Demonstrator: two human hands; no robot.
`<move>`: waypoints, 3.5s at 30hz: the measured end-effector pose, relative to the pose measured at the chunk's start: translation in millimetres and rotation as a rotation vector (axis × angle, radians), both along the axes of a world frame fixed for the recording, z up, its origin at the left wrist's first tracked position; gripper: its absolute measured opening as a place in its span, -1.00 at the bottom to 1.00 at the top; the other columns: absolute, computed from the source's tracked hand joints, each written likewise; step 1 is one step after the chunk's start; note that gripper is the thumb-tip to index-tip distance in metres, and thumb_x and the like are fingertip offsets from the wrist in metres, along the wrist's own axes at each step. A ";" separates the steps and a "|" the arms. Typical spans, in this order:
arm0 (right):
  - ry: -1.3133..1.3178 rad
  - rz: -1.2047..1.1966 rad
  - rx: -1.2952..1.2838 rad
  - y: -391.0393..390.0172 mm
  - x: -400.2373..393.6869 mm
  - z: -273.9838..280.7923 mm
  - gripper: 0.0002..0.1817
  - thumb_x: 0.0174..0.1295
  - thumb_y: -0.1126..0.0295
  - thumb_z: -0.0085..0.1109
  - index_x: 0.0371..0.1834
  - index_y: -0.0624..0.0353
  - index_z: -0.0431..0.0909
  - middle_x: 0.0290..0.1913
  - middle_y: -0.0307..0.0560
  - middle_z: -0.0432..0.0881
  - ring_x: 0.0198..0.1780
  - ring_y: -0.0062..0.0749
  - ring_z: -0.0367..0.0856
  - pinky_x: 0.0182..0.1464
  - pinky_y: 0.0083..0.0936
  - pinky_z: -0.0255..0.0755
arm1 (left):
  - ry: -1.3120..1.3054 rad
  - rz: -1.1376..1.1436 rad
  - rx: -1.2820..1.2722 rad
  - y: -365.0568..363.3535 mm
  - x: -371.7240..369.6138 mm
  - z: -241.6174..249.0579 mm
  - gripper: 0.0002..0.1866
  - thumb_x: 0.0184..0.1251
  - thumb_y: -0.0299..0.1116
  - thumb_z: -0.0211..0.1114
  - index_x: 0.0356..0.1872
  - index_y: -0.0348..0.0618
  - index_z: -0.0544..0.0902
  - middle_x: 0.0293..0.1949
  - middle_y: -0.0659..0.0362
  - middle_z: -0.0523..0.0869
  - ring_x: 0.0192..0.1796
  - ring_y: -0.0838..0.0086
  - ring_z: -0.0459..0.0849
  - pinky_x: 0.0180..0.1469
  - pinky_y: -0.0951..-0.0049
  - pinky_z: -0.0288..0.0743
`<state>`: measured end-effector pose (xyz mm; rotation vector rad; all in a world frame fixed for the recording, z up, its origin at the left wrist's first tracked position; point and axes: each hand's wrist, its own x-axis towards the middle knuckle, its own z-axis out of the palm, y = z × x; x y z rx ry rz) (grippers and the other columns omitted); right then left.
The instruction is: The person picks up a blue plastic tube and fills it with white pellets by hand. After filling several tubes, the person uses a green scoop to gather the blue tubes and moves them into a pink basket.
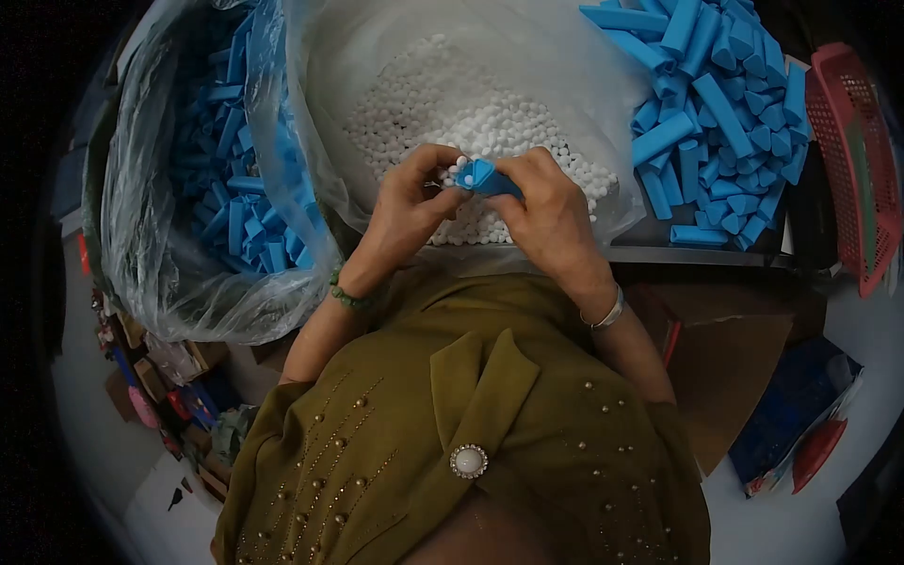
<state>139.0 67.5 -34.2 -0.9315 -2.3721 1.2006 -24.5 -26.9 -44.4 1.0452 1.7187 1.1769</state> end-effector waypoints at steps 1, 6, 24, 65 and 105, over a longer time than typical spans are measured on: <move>0.106 -0.036 -0.111 0.5 0.8 0.0 -0.69 0.07 0.53 0.34 -0.07 0.23 0.60 -0.21 -0.10 0.54 -0.26 -0.37 0.61 -0.24 -0.49 0.49 | -0.098 0.014 0.020 0.7 -0.5 7.8 -0.72 0.13 -0.54 0.34 -0.09 -0.24 0.60 -0.33 0.12 0.57 -0.36 0.44 0.55 -0.30 0.43 0.48; 0.206 -0.079 -0.241 -0.2 3.4 -1.5 -0.71 0.08 0.59 0.33 -0.09 0.25 0.61 -0.20 -0.18 0.55 -0.25 -0.54 0.56 -0.26 -0.58 0.46 | 0.010 -0.085 0.105 7.1 -5.7 38.0 -0.76 0.12 -0.63 0.32 -0.16 -0.22 0.62 -0.27 0.14 0.61 -0.34 0.44 0.58 -0.33 0.48 0.47; 0.267 -0.068 -0.307 -2.3 2.4 5.6 -0.67 0.06 0.61 0.32 -0.06 0.24 0.59 -0.24 -0.07 0.56 -0.28 -0.35 0.60 -0.28 -0.47 0.47 | 0.474 -0.196 0.379 10.9 2.7 55.1 -0.50 -0.01 -0.73 0.38 0.04 -0.15 0.65 -0.12 0.13 0.64 -0.21 0.43 0.68 -0.24 0.50 0.63; 0.722 0.007 -1.231 -1.0 2.5 29.1 -0.61 0.42 0.17 0.08 0.08 0.29 0.43 -0.14 -0.08 0.59 -0.16 -0.40 0.67 -0.07 -0.43 0.61 | -0.317 -0.158 0.232 5.1 13.0 43.2 -0.64 0.27 -0.41 0.36 0.11 -0.03 0.68 0.04 0.16 0.52 -0.01 0.46 0.54 -0.06 0.51 0.51; -0.090 -0.469 0.874 186.0 140.6 44.8 -0.62 0.42 0.44 0.00 0.27 -0.01 0.52 0.12 -0.03 0.62 0.05 -0.16 0.58 0.15 -0.24 0.39 | 0.395 -0.124 0.376 -25.5 -42.1 112.9 -0.60 0.12 -0.58 0.38 0.04 -0.24 0.63 -0.10 0.02 0.66 -0.11 0.25 0.66 -0.05 0.37 0.54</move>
